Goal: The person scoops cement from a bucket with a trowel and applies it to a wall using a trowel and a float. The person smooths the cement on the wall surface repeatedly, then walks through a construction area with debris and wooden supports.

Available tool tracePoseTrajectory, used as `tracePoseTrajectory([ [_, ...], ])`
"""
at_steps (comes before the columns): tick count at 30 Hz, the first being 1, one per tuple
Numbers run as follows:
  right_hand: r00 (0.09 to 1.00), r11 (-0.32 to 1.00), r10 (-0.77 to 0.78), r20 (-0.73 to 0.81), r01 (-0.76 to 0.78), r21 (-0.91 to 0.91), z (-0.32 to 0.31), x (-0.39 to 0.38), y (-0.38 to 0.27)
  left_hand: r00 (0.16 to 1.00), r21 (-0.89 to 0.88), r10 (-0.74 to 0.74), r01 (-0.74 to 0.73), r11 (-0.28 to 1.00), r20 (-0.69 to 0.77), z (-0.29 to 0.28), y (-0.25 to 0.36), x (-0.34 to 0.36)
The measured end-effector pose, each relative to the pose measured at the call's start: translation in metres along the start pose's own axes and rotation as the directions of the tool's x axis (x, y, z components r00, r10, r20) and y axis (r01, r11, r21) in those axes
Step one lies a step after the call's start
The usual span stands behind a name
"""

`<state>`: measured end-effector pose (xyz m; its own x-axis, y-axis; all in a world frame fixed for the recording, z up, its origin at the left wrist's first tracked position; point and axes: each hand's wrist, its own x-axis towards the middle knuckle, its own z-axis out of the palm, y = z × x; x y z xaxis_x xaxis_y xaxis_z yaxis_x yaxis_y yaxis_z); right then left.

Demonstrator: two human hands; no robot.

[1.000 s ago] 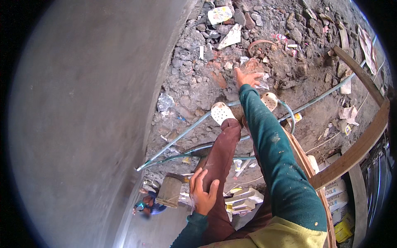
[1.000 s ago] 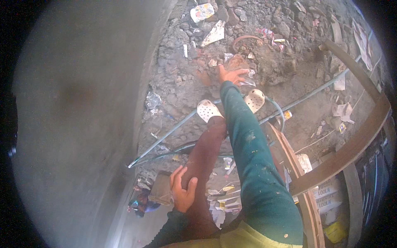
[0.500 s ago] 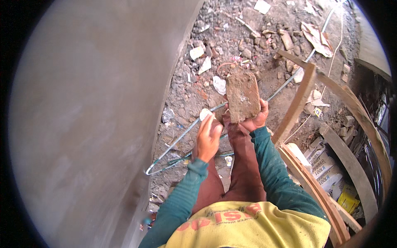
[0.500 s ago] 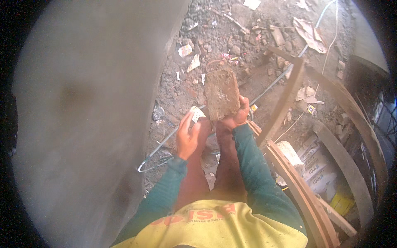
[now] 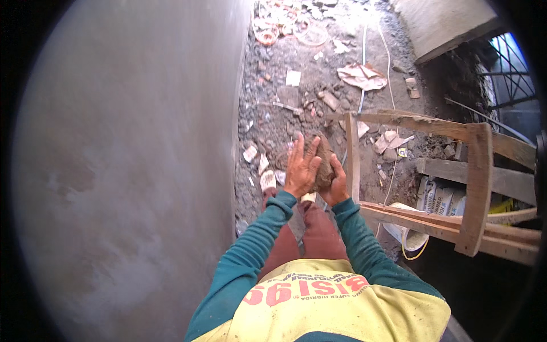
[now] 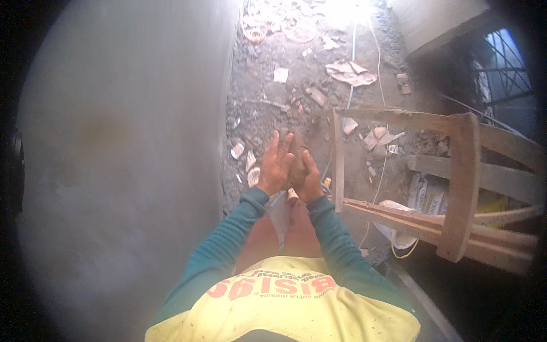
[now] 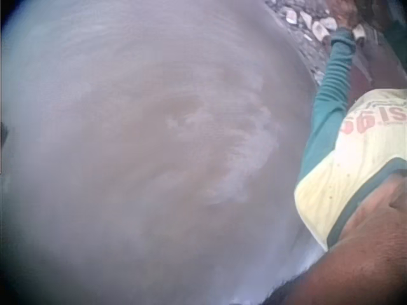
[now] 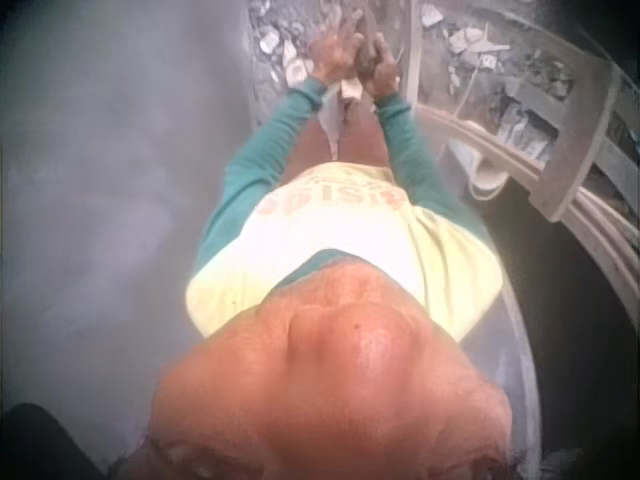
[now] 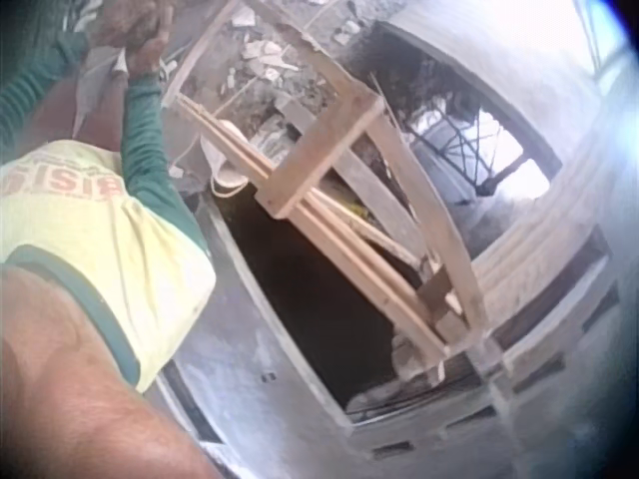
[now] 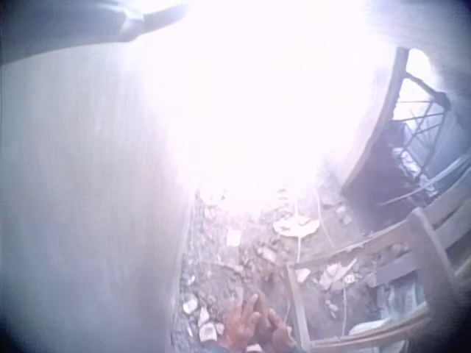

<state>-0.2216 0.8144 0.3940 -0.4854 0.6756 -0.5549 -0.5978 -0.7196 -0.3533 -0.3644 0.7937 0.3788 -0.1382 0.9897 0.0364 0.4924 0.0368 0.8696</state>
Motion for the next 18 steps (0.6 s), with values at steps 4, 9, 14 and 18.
tracePoseTrajectory([
  [4, 0.991, 0.995, -0.1, -0.085, 0.1, 0.001, 0.023, -0.017, -0.01, 0.995, -0.138, 0.083, -0.089, 0.986, -0.045, -0.014, 0.034, 0.027],
  [9, 0.973, 0.979, -0.204, -0.113, 0.205, 0.002, 0.041, -0.025, 0.002, 0.991, -0.19, 0.135, -0.134, 0.973, -0.005, -0.045, 0.034, 0.052],
  [14, 0.952, 0.953, -0.216, -0.217, 0.254, 0.164, 0.062, -0.013, 0.018, 0.995, -0.23, -0.044, 0.064, 0.971, 0.089, -0.082, 0.02, 0.057],
  [18, 0.939, 0.942, -0.236, -0.25, 0.284, 0.177, 0.06, 0.007, 0.01, 0.968, -0.203, -0.184, 0.218, 0.955, 0.172, -0.092, -0.001, 0.058],
])
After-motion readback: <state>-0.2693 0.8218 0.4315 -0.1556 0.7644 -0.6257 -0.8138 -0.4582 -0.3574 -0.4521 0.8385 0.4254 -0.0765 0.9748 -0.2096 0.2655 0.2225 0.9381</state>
